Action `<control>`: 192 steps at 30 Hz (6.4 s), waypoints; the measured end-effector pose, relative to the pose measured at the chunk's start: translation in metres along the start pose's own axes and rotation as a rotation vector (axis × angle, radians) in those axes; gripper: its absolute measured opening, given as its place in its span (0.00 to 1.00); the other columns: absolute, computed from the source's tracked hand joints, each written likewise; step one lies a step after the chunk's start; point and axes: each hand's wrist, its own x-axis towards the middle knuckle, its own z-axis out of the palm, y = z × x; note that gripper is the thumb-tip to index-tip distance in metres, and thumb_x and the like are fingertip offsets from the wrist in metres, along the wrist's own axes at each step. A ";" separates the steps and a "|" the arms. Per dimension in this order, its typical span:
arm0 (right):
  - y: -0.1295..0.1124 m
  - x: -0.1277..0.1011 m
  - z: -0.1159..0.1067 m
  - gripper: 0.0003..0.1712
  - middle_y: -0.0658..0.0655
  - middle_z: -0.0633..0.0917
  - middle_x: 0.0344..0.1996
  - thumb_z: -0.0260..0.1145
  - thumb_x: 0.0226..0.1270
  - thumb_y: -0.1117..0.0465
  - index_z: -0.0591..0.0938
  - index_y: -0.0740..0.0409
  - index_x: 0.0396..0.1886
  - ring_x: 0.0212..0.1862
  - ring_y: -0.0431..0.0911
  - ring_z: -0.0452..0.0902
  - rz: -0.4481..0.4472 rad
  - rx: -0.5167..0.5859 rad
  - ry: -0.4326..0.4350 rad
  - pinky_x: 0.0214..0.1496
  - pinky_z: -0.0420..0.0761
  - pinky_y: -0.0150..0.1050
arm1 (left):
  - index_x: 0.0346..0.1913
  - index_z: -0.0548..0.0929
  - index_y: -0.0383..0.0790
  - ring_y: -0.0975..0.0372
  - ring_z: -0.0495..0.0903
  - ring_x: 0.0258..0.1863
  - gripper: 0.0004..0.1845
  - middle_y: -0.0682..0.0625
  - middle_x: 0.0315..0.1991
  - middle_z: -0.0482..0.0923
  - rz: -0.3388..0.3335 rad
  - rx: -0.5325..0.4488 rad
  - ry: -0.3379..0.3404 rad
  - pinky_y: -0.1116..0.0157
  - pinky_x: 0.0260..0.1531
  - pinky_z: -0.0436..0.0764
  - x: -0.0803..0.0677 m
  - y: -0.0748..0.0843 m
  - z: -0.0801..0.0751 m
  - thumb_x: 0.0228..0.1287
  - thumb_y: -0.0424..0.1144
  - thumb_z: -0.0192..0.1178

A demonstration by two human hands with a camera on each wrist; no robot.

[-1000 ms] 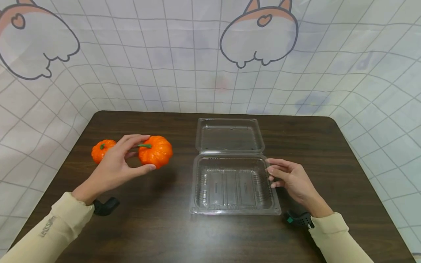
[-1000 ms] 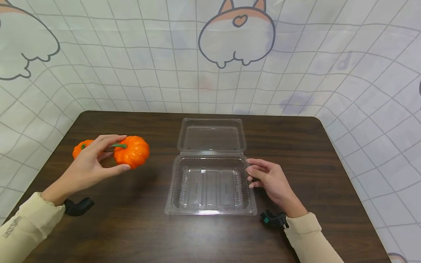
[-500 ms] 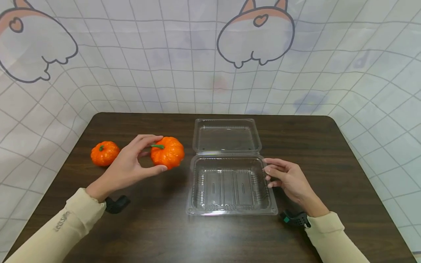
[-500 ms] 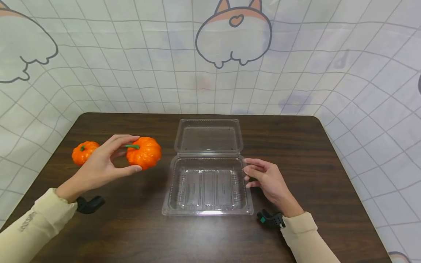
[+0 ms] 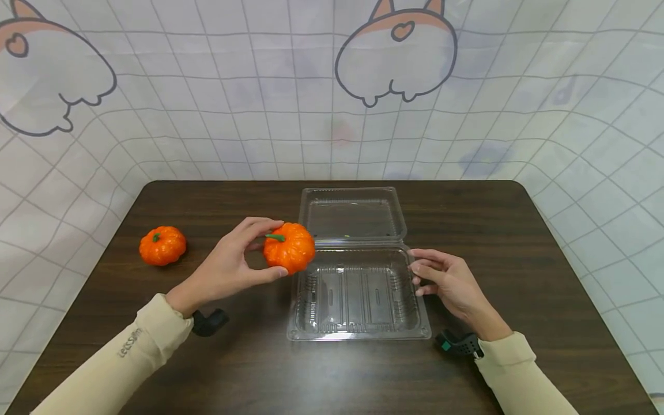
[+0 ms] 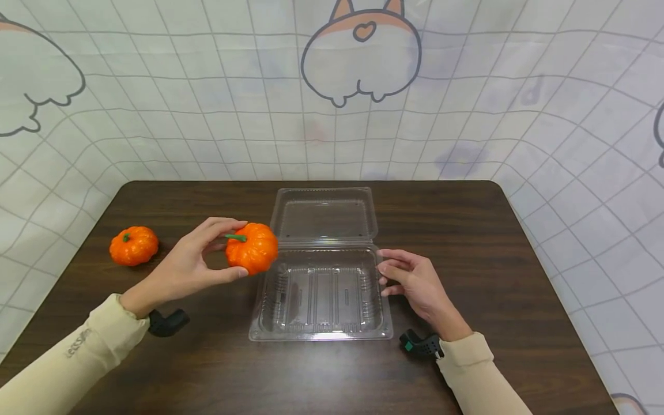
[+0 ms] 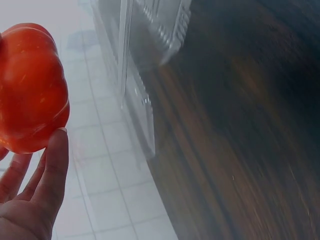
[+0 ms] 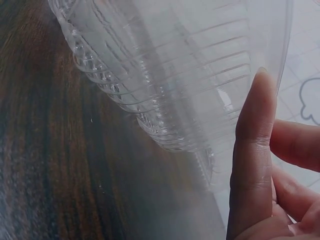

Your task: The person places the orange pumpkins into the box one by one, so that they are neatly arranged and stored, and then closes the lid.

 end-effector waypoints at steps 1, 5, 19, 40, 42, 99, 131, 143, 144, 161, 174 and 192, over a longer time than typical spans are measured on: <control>0.000 0.000 0.000 0.30 0.45 0.89 0.38 0.66 0.75 0.62 0.71 0.71 0.71 0.34 0.38 0.84 0.000 0.001 0.000 0.33 0.89 0.34 | 0.71 0.74 0.49 0.57 0.78 0.63 0.41 0.52 0.66 0.74 0.001 -0.010 -0.009 0.52 0.62 0.85 0.001 0.001 0.002 0.54 0.46 0.80; 0.001 0.001 0.001 0.29 0.45 0.89 0.38 0.66 0.75 0.63 0.71 0.70 0.70 0.34 0.37 0.84 0.000 0.008 0.001 0.33 0.89 0.34 | 0.71 0.74 0.48 0.57 0.78 0.63 0.41 0.52 0.66 0.73 0.006 -0.038 -0.046 0.53 0.62 0.85 0.005 0.004 0.011 0.55 0.46 0.80; 0.003 0.000 0.000 0.28 0.44 0.89 0.38 0.67 0.75 0.63 0.73 0.68 0.69 0.34 0.38 0.85 -0.004 0.023 -0.014 0.35 0.90 0.36 | 0.71 0.75 0.45 0.60 0.79 0.61 0.40 0.53 0.66 0.72 0.066 -0.150 -0.147 0.62 0.58 0.87 0.024 0.017 0.041 0.55 0.43 0.79; 0.003 0.001 0.002 0.27 0.44 0.88 0.36 0.67 0.74 0.64 0.74 0.67 0.68 0.33 0.38 0.85 0.002 0.019 -0.004 0.35 0.90 0.35 | 0.71 0.74 0.50 0.63 0.78 0.58 0.40 0.57 0.67 0.71 0.095 -0.002 -0.297 0.63 0.58 0.85 0.042 0.041 0.069 0.57 0.54 0.76; 0.003 0.001 0.002 0.27 0.44 0.88 0.36 0.67 0.74 0.64 0.73 0.69 0.68 0.33 0.38 0.85 0.001 0.015 -0.007 0.35 0.90 0.35 | 0.71 0.74 0.50 0.63 0.78 0.59 0.40 0.56 0.67 0.71 0.098 0.004 -0.308 0.63 0.58 0.85 0.044 0.043 0.071 0.57 0.53 0.76; -0.002 0.004 0.002 0.31 0.46 0.88 0.36 0.66 0.74 0.65 0.69 0.73 0.71 0.32 0.39 0.83 0.043 0.038 -0.008 0.35 0.90 0.35 | 0.71 0.75 0.45 0.57 0.76 0.62 0.41 0.48 0.66 0.73 0.095 0.088 -0.597 0.58 0.65 0.81 0.090 0.045 0.120 0.56 0.54 0.77; -0.002 0.004 0.002 0.30 0.46 0.88 0.36 0.65 0.76 0.65 0.68 0.73 0.71 0.33 0.39 0.83 0.035 0.030 -0.018 0.36 0.91 0.36 | 0.77 0.67 0.41 0.54 0.75 0.72 0.47 0.47 0.75 0.68 0.064 -0.063 -0.597 0.61 0.65 0.82 0.091 0.042 0.119 0.58 0.48 0.78; 0.001 0.003 0.003 0.30 0.46 0.89 0.38 0.66 0.75 0.63 0.70 0.70 0.70 0.33 0.39 0.83 0.054 0.009 -0.009 0.36 0.91 0.37 | 0.78 0.65 0.44 0.53 0.75 0.71 0.45 0.47 0.76 0.67 0.037 -0.130 -0.568 0.61 0.61 0.85 0.086 0.043 0.101 0.61 0.45 0.75; 0.001 0.003 0.003 0.29 0.46 0.89 0.38 0.66 0.75 0.63 0.70 0.70 0.70 0.33 0.39 0.83 0.054 0.011 -0.010 0.36 0.91 0.37 | 0.78 0.65 0.44 0.53 0.75 0.71 0.45 0.47 0.76 0.67 0.040 -0.129 -0.559 0.61 0.61 0.85 0.085 0.042 0.099 0.61 0.45 0.75; 0.002 0.001 0.005 0.29 0.45 0.88 0.37 0.66 0.75 0.63 0.71 0.70 0.69 0.33 0.39 0.83 0.047 0.016 -0.008 0.36 0.91 0.37 | 0.75 0.70 0.47 0.57 0.79 0.65 0.42 0.47 0.71 0.74 0.098 -0.154 -0.401 0.64 0.57 0.86 0.075 0.033 0.069 0.58 0.44 0.78; -0.003 0.001 0.006 0.27 0.46 0.89 0.38 0.67 0.75 0.62 0.73 0.67 0.68 0.33 0.39 0.84 0.039 0.016 -0.018 0.37 0.90 0.35 | 0.74 0.71 0.47 0.58 0.79 0.63 0.41 0.50 0.68 0.76 0.053 -0.127 -0.312 0.60 0.59 0.85 0.063 0.022 0.037 0.59 0.43 0.77; -0.001 0.000 0.007 0.23 0.45 0.89 0.37 0.67 0.74 0.64 0.76 0.63 0.65 0.32 0.39 0.84 0.031 0.038 -0.016 0.36 0.90 0.35 | 0.73 0.73 0.49 0.56 0.81 0.61 0.40 0.49 0.63 0.78 0.020 -0.057 -0.191 0.57 0.55 0.86 0.041 -0.010 -0.010 0.56 0.42 0.78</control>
